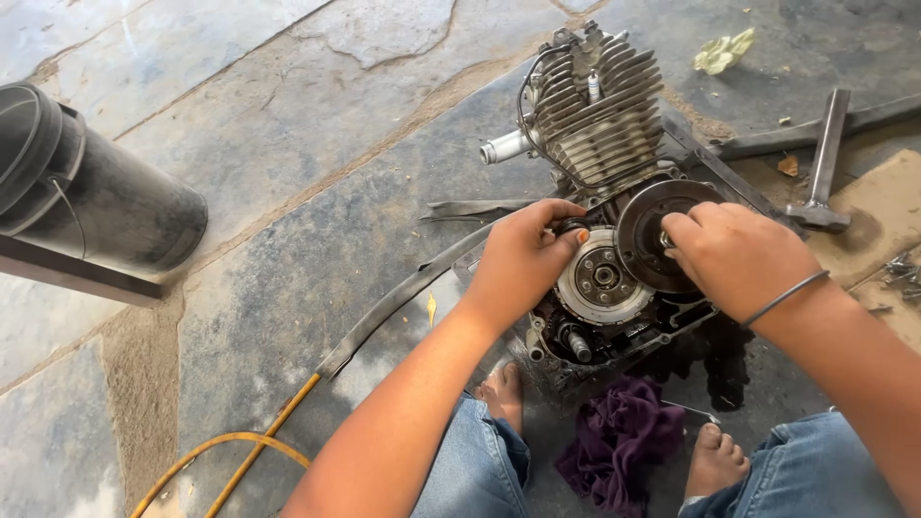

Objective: Assembling and installing internal components into a motorcycle engine casing.

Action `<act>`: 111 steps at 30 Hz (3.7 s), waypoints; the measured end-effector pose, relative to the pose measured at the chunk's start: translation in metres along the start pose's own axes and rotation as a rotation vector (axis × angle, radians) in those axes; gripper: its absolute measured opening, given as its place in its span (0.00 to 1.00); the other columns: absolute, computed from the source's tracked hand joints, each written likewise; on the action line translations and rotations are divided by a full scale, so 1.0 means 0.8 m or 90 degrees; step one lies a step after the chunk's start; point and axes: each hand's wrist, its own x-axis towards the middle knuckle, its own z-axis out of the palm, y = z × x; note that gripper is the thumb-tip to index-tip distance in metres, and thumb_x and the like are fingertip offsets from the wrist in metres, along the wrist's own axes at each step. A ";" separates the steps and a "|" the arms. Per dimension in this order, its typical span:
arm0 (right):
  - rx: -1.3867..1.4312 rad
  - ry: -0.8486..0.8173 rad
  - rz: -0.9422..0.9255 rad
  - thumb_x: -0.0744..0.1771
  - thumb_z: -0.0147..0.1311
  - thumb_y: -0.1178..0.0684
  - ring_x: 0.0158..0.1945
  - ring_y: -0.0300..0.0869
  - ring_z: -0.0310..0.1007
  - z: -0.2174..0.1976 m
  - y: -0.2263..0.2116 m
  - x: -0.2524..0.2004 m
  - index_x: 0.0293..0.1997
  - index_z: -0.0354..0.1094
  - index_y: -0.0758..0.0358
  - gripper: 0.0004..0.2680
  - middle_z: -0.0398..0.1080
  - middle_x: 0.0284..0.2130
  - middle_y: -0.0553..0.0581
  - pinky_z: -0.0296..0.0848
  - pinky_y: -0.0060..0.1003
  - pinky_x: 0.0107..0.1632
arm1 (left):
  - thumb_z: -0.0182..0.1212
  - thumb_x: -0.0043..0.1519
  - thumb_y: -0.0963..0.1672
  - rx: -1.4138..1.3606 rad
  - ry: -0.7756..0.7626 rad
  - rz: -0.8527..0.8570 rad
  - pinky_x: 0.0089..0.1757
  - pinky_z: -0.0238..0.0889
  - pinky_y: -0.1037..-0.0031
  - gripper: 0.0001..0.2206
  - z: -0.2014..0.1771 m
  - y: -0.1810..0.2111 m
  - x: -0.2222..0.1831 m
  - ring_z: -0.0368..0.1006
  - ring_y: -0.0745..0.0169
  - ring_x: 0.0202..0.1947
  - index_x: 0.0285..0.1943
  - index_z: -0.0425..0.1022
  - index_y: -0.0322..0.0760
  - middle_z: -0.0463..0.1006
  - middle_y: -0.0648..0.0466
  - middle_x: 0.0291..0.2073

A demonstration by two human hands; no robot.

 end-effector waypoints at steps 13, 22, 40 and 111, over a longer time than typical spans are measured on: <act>0.048 0.000 -0.052 0.62 0.54 0.58 0.46 0.50 0.75 0.015 0.022 -0.003 0.48 0.71 0.58 0.11 0.73 0.40 0.55 0.75 0.43 0.46 | 0.67 0.61 0.43 0.007 0.002 0.021 0.40 0.72 0.75 0.13 0.001 0.003 -0.003 0.78 0.67 0.35 0.53 0.79 0.34 0.82 0.50 0.40; -0.110 -0.028 0.020 0.67 0.53 0.44 0.37 0.47 0.77 0.030 0.011 -0.004 0.37 0.68 0.58 0.09 0.73 0.30 0.55 0.77 0.39 0.39 | 0.67 0.60 0.44 0.061 0.012 0.017 0.38 0.70 0.73 0.14 0.009 -0.009 -0.002 0.74 0.65 0.31 0.54 0.79 0.36 0.81 0.50 0.37; -0.177 0.081 0.083 0.67 0.50 0.34 0.29 0.45 0.77 0.010 0.001 -0.010 0.36 0.71 0.57 0.16 0.72 0.27 0.54 0.76 0.37 0.31 | 0.68 0.61 0.44 0.050 0.011 0.033 0.38 0.71 0.75 0.14 0.002 -0.001 -0.001 0.75 0.67 0.32 0.54 0.79 0.36 0.82 0.51 0.38; -0.296 0.025 -0.047 0.63 0.55 0.38 0.34 0.34 0.73 0.071 0.067 -0.008 0.53 0.73 0.45 0.16 0.70 0.35 0.44 0.74 0.30 0.34 | 0.67 0.61 0.46 0.049 0.033 0.011 0.45 0.73 0.71 0.15 -0.004 -0.004 -0.006 0.80 0.61 0.40 0.55 0.79 0.39 0.84 0.49 0.45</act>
